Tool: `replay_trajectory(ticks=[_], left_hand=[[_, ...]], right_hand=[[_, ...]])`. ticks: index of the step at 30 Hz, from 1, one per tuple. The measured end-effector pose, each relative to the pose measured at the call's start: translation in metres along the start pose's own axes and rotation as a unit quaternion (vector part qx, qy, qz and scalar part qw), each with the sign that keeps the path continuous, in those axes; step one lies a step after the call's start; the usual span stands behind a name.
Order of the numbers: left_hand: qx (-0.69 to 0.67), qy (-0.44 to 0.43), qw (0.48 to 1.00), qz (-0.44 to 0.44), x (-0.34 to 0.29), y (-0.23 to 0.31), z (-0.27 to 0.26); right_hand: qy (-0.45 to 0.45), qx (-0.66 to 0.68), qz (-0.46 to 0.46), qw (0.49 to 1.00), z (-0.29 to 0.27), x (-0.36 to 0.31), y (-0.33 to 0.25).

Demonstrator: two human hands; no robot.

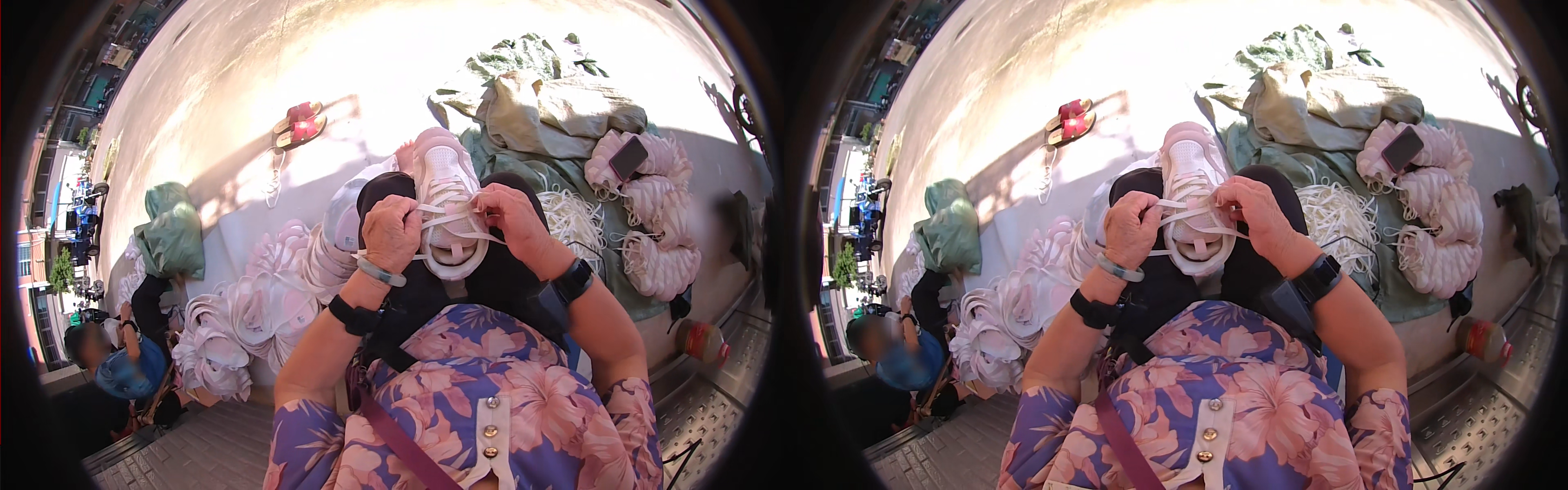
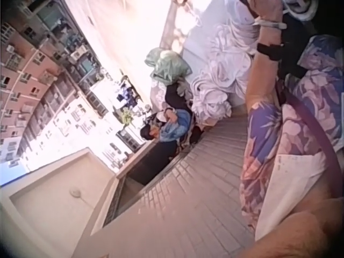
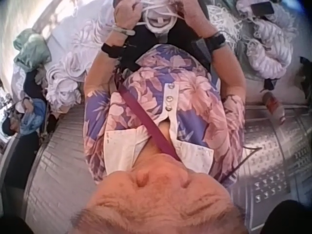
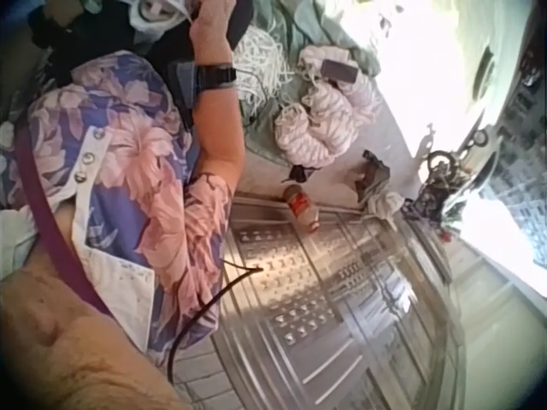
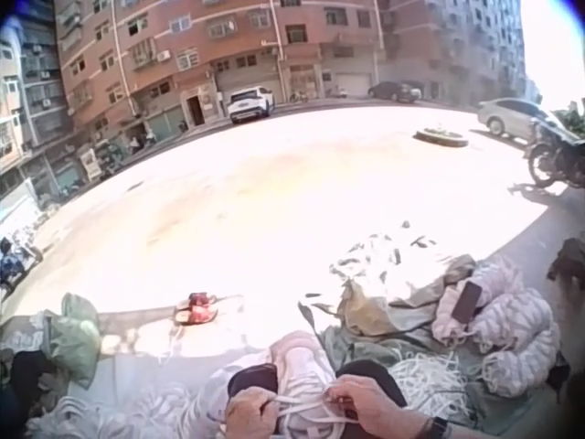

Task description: Lacing shoe strings into various pink and white sneakers.

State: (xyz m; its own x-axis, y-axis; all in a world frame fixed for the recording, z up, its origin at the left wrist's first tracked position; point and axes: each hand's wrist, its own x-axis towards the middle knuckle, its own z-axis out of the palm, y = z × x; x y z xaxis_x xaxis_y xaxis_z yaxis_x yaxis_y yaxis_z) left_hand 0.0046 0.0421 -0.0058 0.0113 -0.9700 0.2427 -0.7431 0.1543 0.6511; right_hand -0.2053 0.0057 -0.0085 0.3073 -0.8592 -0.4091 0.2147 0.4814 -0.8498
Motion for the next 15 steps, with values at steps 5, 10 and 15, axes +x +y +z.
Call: replay_trajectory(ticks=[5, 10, 15], left_hand=[[-0.125, 0.012, 0.991, -0.055, 0.000, 0.004, 0.008], [-0.106, 0.050, 0.993, -0.029, -0.006, -0.002, 0.013], [-0.102, 0.049, 0.993, -0.021, -0.004, 0.001, 0.013]], right_hand=[[-0.060, 0.012, 0.044, 0.997, -0.010, -0.003, -0.003], [-0.003, 0.017, 0.062, 0.998, -0.006, -0.021, -0.009], [-0.021, -0.013, 0.046, 0.999, -0.015, -0.025, -0.003]])
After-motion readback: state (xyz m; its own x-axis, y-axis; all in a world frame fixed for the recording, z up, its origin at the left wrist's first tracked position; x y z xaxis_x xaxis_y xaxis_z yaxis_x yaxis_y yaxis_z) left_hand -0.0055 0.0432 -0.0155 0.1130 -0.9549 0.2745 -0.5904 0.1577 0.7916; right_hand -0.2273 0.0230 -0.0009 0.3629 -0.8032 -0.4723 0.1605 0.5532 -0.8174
